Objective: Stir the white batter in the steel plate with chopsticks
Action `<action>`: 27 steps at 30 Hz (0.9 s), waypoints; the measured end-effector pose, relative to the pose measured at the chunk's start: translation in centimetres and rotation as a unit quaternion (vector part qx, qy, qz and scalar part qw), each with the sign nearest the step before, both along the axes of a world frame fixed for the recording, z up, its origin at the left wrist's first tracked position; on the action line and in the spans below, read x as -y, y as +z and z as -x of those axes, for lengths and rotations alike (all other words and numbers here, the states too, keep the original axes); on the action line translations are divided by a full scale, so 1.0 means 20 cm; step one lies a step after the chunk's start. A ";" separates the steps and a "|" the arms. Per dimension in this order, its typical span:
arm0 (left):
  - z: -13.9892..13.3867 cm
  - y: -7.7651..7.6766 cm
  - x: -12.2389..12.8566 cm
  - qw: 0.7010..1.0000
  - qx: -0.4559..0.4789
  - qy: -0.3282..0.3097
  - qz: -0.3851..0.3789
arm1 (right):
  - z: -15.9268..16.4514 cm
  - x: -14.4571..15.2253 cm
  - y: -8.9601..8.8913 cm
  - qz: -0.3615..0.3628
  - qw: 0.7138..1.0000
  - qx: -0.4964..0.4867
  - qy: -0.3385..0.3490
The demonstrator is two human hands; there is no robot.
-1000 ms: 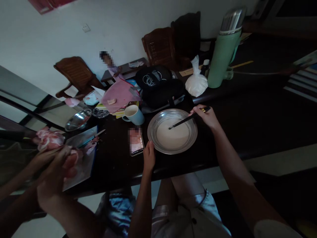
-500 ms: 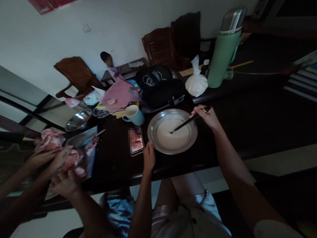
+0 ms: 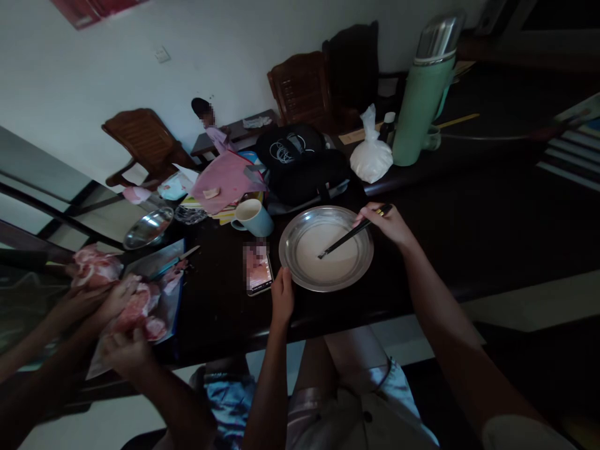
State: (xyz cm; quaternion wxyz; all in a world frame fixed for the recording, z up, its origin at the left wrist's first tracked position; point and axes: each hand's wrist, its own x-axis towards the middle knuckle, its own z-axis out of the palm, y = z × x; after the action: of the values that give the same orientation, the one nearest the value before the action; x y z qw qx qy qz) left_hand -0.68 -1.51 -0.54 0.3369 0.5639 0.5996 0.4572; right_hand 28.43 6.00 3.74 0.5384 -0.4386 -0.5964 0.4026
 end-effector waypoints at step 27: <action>0.01 -0.01 0.00 1.000 0.001 -0.006 -0.003 | 0.01 0.00 -0.01 -0.011 1.000 0.010 0.006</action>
State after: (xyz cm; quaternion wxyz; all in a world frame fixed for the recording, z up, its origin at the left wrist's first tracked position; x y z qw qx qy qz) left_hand -0.86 -1.53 -0.76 0.3385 0.5676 0.5945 0.4580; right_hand 28.32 5.97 3.64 0.5347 -0.4332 -0.6090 0.3944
